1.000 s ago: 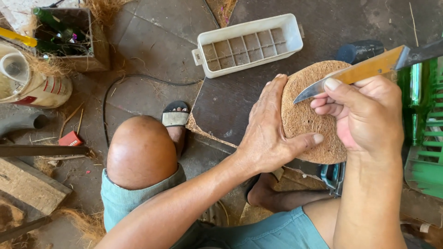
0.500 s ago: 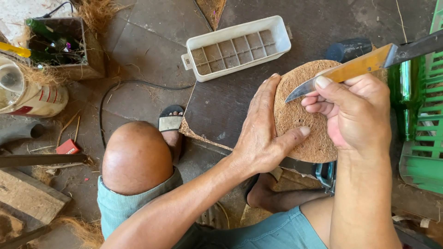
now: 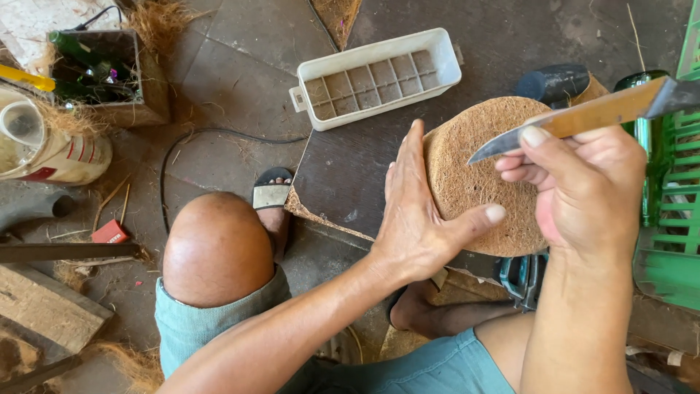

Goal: The person scrapes the surface of a round coco peat disc using a small knife. The person holds the disc with the left hand and uses the right hand to scrape off loose fibers from the top surface.

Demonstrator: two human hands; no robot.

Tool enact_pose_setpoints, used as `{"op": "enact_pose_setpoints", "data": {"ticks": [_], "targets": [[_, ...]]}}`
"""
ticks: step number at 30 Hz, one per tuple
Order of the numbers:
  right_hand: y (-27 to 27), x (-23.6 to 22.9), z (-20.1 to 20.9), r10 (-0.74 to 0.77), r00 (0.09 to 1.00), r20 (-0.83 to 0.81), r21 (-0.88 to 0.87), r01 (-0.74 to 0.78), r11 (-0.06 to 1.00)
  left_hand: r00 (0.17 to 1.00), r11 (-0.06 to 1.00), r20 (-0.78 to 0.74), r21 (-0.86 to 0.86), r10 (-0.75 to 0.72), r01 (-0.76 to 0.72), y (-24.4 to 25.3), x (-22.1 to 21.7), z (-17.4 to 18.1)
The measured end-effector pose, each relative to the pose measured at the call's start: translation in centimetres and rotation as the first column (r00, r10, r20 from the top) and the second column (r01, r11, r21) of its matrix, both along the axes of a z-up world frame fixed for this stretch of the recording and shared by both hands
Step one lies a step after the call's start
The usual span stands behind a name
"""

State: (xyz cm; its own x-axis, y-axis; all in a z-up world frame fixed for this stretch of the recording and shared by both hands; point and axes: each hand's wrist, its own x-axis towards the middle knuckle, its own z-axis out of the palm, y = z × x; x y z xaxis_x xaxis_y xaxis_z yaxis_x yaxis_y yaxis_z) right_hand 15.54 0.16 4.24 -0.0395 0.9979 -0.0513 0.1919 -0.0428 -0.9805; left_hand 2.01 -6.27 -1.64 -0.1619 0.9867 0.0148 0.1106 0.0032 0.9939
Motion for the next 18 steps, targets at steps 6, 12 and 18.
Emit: {"op": "enact_pose_setpoints", "data": {"ticks": [6, 12, 18], "targets": [[-0.3, 0.5, -1.0, 0.073, 0.995, 0.071, 0.014, -0.075, 0.997, 0.999, 0.999, 0.024, 0.043, 0.023, -0.024, -0.3, 1.0, -0.9], [-0.3, 0.3, -1.4, 0.078, 0.993, 0.088, -0.026, -0.076, 0.997, 1.0, 0.997, 0.012, 0.078, 0.009, -0.01, 0.0, 1.1, -1.3], [0.0, 0.5, -1.1, 0.058, 0.998, 0.029, -0.061, -0.057, 0.997, 1.0, 0.995, 0.012, 0.098, 0.01, -0.011, 0.3, 1.2, -1.5]]}}
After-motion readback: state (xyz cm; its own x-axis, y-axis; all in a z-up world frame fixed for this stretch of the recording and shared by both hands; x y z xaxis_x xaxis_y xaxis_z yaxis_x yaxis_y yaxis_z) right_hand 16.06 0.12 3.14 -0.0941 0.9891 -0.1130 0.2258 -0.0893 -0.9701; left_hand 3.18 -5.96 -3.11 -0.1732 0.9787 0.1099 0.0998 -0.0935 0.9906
